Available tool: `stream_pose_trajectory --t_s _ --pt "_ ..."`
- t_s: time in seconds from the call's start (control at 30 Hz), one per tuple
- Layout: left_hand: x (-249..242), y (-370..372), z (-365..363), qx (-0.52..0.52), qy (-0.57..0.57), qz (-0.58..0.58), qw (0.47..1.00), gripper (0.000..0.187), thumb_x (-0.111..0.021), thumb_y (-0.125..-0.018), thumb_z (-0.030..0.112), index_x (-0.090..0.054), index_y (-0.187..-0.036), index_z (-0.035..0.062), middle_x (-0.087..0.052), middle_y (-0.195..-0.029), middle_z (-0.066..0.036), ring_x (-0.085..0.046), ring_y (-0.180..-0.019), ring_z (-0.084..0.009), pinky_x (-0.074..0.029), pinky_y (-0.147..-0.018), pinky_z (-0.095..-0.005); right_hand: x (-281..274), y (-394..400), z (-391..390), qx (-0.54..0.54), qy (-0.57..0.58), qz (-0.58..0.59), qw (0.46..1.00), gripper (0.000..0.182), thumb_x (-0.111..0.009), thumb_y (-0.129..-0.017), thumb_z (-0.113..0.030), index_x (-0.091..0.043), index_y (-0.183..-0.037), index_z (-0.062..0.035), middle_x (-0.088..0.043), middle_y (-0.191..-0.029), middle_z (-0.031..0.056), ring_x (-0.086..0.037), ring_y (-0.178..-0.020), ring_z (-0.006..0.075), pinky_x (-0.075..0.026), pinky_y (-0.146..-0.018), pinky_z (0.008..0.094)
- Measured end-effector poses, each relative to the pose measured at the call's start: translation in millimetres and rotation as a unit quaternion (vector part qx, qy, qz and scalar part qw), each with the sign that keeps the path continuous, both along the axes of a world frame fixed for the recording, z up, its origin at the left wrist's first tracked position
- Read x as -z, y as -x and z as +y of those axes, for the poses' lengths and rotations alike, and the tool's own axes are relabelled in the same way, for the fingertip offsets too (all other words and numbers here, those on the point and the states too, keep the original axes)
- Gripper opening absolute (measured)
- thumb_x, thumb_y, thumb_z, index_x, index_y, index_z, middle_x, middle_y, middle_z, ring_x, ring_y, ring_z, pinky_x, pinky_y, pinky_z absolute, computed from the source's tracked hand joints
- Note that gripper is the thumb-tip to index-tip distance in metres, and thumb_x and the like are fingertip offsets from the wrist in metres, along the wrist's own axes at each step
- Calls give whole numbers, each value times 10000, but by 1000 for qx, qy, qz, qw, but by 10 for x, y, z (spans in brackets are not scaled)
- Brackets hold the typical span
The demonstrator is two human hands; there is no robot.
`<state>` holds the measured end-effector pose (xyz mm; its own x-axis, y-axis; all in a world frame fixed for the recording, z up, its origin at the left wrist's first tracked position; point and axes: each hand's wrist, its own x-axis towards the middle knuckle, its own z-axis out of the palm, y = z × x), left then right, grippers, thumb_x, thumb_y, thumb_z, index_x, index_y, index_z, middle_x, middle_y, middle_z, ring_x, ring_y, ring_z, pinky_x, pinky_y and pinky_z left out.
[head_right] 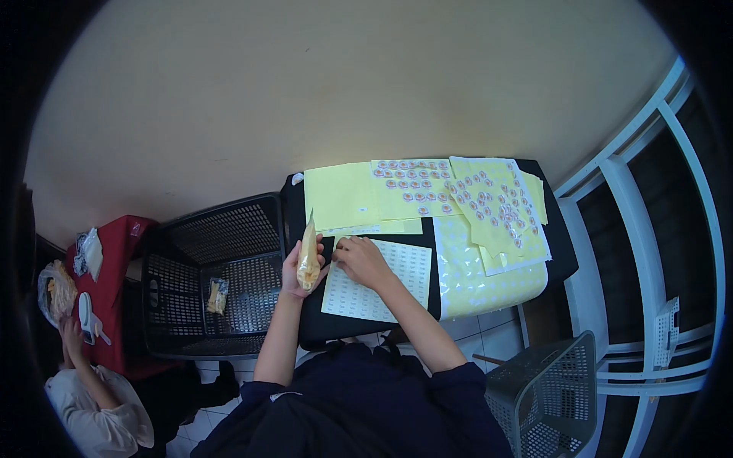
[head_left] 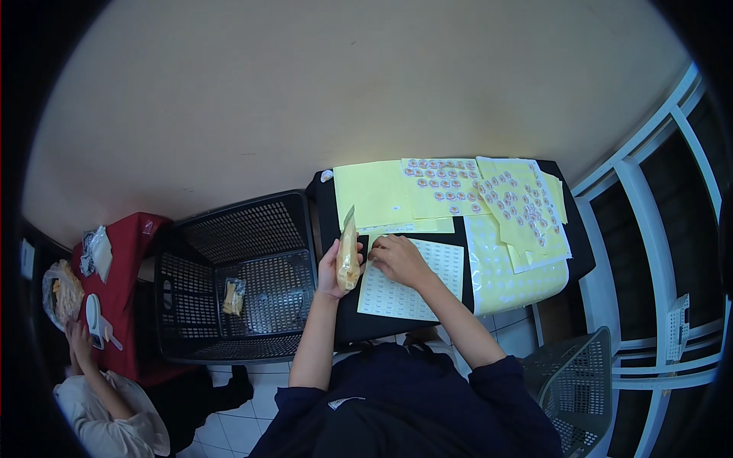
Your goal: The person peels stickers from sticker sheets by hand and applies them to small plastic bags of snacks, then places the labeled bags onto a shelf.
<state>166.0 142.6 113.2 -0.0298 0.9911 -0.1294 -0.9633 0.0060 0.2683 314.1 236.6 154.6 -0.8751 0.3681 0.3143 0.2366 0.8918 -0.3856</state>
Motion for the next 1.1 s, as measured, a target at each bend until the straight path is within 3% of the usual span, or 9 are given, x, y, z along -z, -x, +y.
stream_pose_trajectory --t_s 0.43,0.63,0.7,0.73,0.83,0.9,0.93,1.03,1.1 --pt "9 0 13 -4 -1 12 1000 414 -359 -895 346 -429 -1173 47 -578 -920 -92 -598 -733 -182 -510 -639 -304 50 35 48 -15 7 46 999 76 -614 -659 -114 -554 -691 -80 -520 -768 48 -528 -740 224 -439 -649 344" --pt "34 2 8 -12 18 16 1000 434 -353 -893 357 -412 -1200 56 -561 -924 -68 -587 -730 -164 -487 -700 -335 30 -56 57 33 160 55 985 87 -597 -672 -43 -539 -737 -32 -550 -774 78 -560 -740 232 -461 -663 328" --pt "21 4 -10 -11 10 36 999 435 -352 -893 367 -433 -1170 42 -562 -927 -70 -584 -742 -167 -481 -714 -301 77 -90 103 55 309 115 943 71 -575 -718 -26 -531 -770 -6 -572 -801 89 -580 -755 187 -470 -680 295" --pt "18 4 -28 -11 12 36 999 435 -352 -893 367 -433 -1170 42 -562 -927 -70 -584 -742 -167 -481 -714 -301 108 -115 112 54 310 116 942 71 -575 -718 -26 -531 -770 -6 -572 -801 89 -580 -755 187 -470 -680 295" --pt "-78 -57 -43 -41 72 110 990 390 -390 -892 315 -430 -1147 23 -556 -949 -79 -579 -782 -161 -475 -731 -281 138 -212 128 94 358 164 915 64 -556 -760 -43 -529 -803 -6 -576 -800 72 -575 -758 141 -472 -683 272" --pt "-288 -154 -79 -192 116 369 902 339 -491 -864 236 -439 -1106 5 -559 -958 -92 -571 -822 -151 -481 -701 -259 140 -286 102 142 373 237 886 75 -550 -777 -61 -521 -830 -17 -561 -793 50 -561 -774 126 -462 -684 254" --pt "-368 -132 -112 -192 117 403 887 316 -539 -837 138 -424 -1098 2 -535 -976 -86 -541 -855 -126 -458 -723 -243 135 -333 97 155 382 252 875 73 -527 -795 -57 -515 -856 -19 -545 -813 33 -535 -773 106 -440 -686 225" --pt "-601 -210 -101 -250 77 509 820 287 -559 -815 95 -432 -1057 11 -532 -941 -75 -533 -834 -115 -447 -719 -233 14 -429 97 158 451 317 819 70 -505 -812 -50 -513 -873 -17 -535 -837 28 -512 -764 90 -420 -686 215" --pt "-683 -316 -63 -267 86 517 809 249 -571 -798 69 -443 -1005 18 -535 -883 -59 -528 -808 -97 -440 -698 -220 -195 -475 69 156 442 330 819 79 -494 -821 -44 -527 -885 -12 -530 -841 25 -500 -747 84 -414 -678 213"
